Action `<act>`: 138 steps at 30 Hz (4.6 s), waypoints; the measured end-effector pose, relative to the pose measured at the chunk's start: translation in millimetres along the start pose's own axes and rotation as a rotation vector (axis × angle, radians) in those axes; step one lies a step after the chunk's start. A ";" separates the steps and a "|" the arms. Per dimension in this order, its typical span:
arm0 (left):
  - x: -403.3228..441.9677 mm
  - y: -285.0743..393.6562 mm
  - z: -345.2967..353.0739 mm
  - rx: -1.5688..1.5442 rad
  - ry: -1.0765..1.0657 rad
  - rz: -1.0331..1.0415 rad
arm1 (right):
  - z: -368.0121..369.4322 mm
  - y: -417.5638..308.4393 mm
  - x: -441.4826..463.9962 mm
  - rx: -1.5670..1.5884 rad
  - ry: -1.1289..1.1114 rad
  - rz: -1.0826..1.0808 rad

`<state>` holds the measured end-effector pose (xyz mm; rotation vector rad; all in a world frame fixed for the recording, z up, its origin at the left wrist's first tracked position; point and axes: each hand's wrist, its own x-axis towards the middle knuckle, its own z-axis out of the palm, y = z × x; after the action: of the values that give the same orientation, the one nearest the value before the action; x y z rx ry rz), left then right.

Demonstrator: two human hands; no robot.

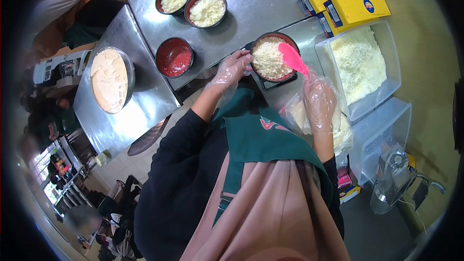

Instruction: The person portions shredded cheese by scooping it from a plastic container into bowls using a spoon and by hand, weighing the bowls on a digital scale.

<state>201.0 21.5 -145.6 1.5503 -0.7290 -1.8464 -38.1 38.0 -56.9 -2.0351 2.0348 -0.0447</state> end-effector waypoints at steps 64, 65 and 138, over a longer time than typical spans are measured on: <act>-23.9 35.9 -21.9 -0.615 0.502 0.344 | -12.1 26.1 -2.8 0.806 -0.161 0.142; -24.0 35.9 -17.1 -0.615 0.505 0.350 | -17.4 22.4 -2.3 0.815 -0.194 0.175; -29.9 77.2 40.9 -0.525 0.311 0.407 | -46.7 -3.2 7.3 0.773 -0.077 -0.015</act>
<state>172.6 -6.0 -62.2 1.1964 -0.3410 -1.3170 -44.5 23.1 -12.3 -1.5219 1.5919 -0.6363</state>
